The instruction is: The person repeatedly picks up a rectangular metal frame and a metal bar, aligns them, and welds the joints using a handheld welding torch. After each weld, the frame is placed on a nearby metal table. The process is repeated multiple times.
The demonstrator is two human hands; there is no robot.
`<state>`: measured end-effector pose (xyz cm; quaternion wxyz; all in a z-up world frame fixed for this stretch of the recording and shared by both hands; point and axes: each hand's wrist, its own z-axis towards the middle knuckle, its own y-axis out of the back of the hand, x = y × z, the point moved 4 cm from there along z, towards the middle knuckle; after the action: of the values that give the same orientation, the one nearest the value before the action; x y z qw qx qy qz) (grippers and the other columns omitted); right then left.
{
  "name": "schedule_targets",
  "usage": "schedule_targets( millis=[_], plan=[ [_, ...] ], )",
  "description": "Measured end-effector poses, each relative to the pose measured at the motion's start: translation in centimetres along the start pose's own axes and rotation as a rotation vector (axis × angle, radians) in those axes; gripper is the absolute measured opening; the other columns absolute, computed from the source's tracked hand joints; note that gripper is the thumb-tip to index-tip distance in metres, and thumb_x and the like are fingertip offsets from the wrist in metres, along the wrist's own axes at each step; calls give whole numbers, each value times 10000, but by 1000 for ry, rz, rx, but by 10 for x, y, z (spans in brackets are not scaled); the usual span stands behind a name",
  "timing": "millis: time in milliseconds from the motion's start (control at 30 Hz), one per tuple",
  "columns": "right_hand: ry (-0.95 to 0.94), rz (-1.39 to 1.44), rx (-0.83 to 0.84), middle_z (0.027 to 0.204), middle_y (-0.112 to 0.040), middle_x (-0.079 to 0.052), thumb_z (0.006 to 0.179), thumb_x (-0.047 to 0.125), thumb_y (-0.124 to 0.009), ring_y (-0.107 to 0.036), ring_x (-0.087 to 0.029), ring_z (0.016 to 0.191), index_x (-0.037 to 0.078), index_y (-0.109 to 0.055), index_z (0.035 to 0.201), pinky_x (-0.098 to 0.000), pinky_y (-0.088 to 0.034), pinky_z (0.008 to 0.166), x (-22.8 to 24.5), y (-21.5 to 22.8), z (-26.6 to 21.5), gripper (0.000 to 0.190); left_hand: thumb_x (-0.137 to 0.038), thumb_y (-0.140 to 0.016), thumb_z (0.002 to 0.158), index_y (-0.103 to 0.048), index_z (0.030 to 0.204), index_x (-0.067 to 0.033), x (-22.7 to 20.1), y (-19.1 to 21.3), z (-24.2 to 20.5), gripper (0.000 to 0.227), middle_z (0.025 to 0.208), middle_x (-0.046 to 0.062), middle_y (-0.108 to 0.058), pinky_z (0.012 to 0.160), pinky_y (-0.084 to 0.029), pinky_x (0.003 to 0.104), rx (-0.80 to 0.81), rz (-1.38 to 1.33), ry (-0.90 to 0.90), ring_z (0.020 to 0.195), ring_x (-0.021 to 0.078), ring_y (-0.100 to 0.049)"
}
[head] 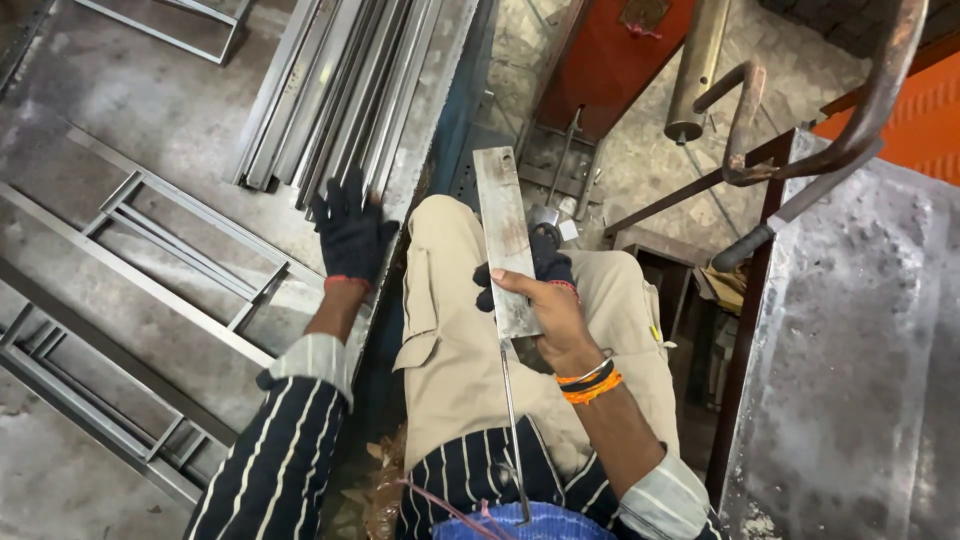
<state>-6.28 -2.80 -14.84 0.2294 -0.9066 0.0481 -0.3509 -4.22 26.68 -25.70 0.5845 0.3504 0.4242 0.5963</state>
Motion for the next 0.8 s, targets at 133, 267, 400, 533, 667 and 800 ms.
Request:
schedule_targets(
  millis=[133,267,400,533,667,800],
  plan=[
    [-9,-7,26,884,-767,-87,914,152,-727,-736,-165,729,-21,-754,1069,-287,-575,635,-8,2,5,234,-390,-691,889,-674,1162,-54,-10,0,-37,433,1625,197,-379,1117,-286,615,90,26,41,1401,453,-401],
    [-14,8,42,884,-766,-76,909,149,-735,-734,-157,726,-20,-752,1076,-284,-568,626,-4,-7,3,238,-179,-607,1005,-655,1103,-85,-17,-15,-59,143,1492,154,-559,980,-466,518,309,96,97,1209,360,-595],
    [-17,-12,20,890,-772,-64,900,145,-731,-736,-149,728,-20,-753,1079,-280,-572,629,-4,-10,0,244,-171,-596,1020,-636,1164,-59,-27,-20,-52,186,1251,155,-665,878,-522,493,358,-54,247,1065,354,-654],
    [1,12,39,900,-767,-68,908,135,-738,-732,-153,733,-24,-748,1091,-280,-575,634,-3,-5,0,242,-208,-709,831,-523,1336,62,16,-69,-38,602,1043,231,-684,766,-547,487,246,-283,395,920,383,-665],
    [45,9,18,914,-773,-75,920,162,-728,-736,-157,745,-28,-748,1111,-285,-573,642,9,-16,-11,271,-295,-815,738,-633,1203,24,30,-78,-1,592,966,144,-682,686,-548,395,451,-1001,528,841,268,-650],
    [87,18,-30,926,-777,-77,914,190,-732,-746,-164,763,-28,-743,1115,-292,-579,656,10,-22,-8,297,-272,-731,905,-679,1173,-40,-46,3,31,358,818,25,-665,604,-513,295,592,-1596,745,689,128,-614]
  ],
)
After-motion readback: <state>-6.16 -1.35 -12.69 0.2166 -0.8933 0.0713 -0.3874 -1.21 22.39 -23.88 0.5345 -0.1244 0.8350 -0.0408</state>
